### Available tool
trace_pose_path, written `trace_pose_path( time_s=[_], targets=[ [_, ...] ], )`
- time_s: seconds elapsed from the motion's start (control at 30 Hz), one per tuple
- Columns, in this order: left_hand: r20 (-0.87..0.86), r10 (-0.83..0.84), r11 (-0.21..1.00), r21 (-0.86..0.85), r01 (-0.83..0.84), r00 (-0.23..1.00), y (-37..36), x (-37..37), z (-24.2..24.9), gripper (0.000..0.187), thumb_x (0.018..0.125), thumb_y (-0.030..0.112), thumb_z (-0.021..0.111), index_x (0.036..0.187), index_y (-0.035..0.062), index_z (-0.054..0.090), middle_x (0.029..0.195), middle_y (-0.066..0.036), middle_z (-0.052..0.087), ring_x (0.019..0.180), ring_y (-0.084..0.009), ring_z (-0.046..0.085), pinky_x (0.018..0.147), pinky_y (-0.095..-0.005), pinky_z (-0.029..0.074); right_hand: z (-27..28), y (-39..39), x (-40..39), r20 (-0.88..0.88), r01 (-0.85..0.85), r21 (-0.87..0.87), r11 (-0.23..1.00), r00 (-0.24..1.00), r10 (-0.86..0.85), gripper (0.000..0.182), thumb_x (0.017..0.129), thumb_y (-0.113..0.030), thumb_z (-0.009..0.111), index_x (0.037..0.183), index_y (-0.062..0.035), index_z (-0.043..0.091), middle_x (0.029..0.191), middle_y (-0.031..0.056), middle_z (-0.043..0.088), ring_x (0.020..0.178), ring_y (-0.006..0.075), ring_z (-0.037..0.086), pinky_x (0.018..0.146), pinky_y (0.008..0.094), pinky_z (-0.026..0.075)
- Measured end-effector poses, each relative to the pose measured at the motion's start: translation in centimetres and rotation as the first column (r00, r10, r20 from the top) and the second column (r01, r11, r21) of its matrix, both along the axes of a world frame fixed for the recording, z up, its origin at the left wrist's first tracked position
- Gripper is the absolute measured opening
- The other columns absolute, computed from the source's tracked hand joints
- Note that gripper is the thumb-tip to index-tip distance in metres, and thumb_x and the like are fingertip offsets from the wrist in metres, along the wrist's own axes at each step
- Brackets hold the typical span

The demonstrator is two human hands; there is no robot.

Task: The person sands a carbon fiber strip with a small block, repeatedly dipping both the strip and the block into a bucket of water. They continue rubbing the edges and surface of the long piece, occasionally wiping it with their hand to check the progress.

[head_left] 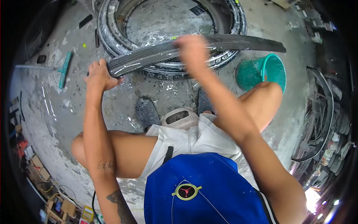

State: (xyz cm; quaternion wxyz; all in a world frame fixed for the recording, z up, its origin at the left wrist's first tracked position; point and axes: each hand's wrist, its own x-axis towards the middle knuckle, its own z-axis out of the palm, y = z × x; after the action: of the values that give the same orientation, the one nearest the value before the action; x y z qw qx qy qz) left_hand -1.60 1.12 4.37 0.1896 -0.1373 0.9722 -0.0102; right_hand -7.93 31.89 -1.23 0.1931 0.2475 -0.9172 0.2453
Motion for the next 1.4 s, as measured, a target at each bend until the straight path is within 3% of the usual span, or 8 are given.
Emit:
trace_pose_path(
  time_s=[0.2, 0.43, 0.6, 0.73, 0.97, 1.07, 1.23, 1.4],
  targets=[
    [0.063, 0.019, 1.000, -0.005, -0.019, 0.998, -0.1, 0.3, -0.3, 0.098, 0.057, 0.053, 0.091, 0.133, 0.0051, 0.051, 0.140, -0.015, 0.052, 0.135, -0.0355, 0.045, 0.099, -0.0606, 0.045, 0.9, -4.8, 1.4, 0.055, -0.307, -0.235, 0.922, 0.943, 0.328, 0.022, 0.076, 0.001, 0.065, 0.092, -0.0117, 0.075, 0.092, 0.0085, 0.073, 0.094, 0.0279, 0.066, 0.088, 0.0402, 0.051],
    [0.041, 0.032, 0.998, 0.045, -0.034, 0.999, 0.2, 0.6, 0.2, 0.095, 0.059, 0.052, 0.091, 0.132, 0.0056, 0.052, 0.139, -0.016, 0.054, 0.134, -0.0362, 0.046, 0.098, -0.0618, 0.044, 2.5, 5.8, -1.8, -0.041, 0.351, 0.237, 0.906, 0.935, -0.352, 0.017, 0.081, -0.006, 0.064, 0.094, -0.0073, 0.075, 0.093, 0.0118, 0.072, 0.090, 0.0319, 0.065, 0.081, 0.0445, 0.051],
    [0.038, -0.015, 1.000, 0.017, 0.014, 0.999, -0.1, 0.5, -0.5, 0.098, 0.057, 0.054, 0.091, 0.132, 0.0052, 0.052, 0.137, -0.018, 0.054, 0.134, -0.0379, 0.046, 0.099, -0.0621, 0.044, 1.7, -13.1, 5.9, 0.124, -0.145, -0.034, 0.989, 0.981, 0.148, 0.026, 0.069, 0.000, 0.066, 0.091, -0.0119, 0.073, 0.098, 0.0063, 0.072, 0.102, 0.0254, 0.063, 0.093, 0.0422, 0.046],
    [0.092, 0.023, 1.000, 0.015, -0.025, 0.995, -0.5, 0.5, -0.8, 0.100, 0.056, 0.057, 0.090, 0.133, 0.0052, 0.052, 0.139, -0.017, 0.054, 0.133, -0.0373, 0.047, 0.100, -0.0625, 0.043, 0.1, -5.4, 2.9, 0.009, -0.342, -0.182, 0.922, 0.937, 0.349, 0.020, 0.074, 0.002, 0.065, 0.090, -0.0103, 0.069, 0.101, 0.0054, 0.073, 0.095, 0.0271, 0.064, 0.087, 0.0424, 0.047],
    [0.026, 0.027, 0.999, 0.035, -0.028, 0.999, 0.0, 0.8, -0.5, 0.098, 0.059, 0.054, 0.089, 0.135, 0.0039, 0.052, 0.141, -0.017, 0.052, 0.135, -0.0372, 0.046, 0.098, -0.0655, 0.042, 2.5, 8.7, -1.8, -0.153, 0.297, -0.090, 0.951, 0.939, -0.308, 0.019, 0.079, 0.002, 0.062, 0.090, -0.0082, 0.073, 0.094, 0.0088, 0.072, 0.091, 0.0319, 0.063, 0.088, 0.0426, 0.049],
    [0.020, 0.003, 1.000, 0.002, -0.003, 1.000, -0.2, 0.9, -0.1, 0.099, 0.059, 0.054, 0.090, 0.135, 0.0037, 0.052, 0.142, -0.018, 0.051, 0.136, -0.0379, 0.044, 0.099, -0.0662, 0.042, 0.7, 4.0, -1.6, -0.116, 0.167, 0.074, 0.983, 0.981, -0.157, 0.025, 0.077, -0.001, 0.064, 0.098, -0.0103, 0.076, 0.089, 0.0092, 0.073, 0.092, 0.0306, 0.064, 0.086, 0.0420, 0.049],
    [0.090, 0.003, 1.000, 0.031, -0.006, 0.996, 0.0, 0.3, -0.5, 0.103, 0.055, 0.057, 0.091, 0.136, 0.0053, 0.052, 0.143, -0.016, 0.051, 0.137, -0.0363, 0.044, 0.101, -0.0644, 0.042, 0.1, -13.0, 5.1, 0.053, -0.213, -0.288, 0.934, 0.970, 0.238, 0.028, 0.068, 0.000, 0.065, 0.092, -0.0119, 0.074, 0.096, 0.0051, 0.072, 0.101, 0.0284, 0.062, 0.091, 0.0420, 0.048],
    [0.100, 0.026, 0.999, 0.026, -0.029, 0.995, 0.3, 0.4, 0.3, 0.101, 0.057, 0.058, 0.090, 0.135, 0.0058, 0.053, 0.142, -0.015, 0.052, 0.135, -0.0354, 0.045, 0.099, -0.0630, 0.042, 0.2, 0.2, 0.2, -0.017, -0.242, -0.121, 0.963, 0.970, 0.242, 0.031, 0.073, 0.004, 0.063, 0.097, -0.0098, 0.076, 0.101, 0.0064, 0.075, 0.095, 0.0289, 0.066, 0.088, 0.0409, 0.052]
  ],
)
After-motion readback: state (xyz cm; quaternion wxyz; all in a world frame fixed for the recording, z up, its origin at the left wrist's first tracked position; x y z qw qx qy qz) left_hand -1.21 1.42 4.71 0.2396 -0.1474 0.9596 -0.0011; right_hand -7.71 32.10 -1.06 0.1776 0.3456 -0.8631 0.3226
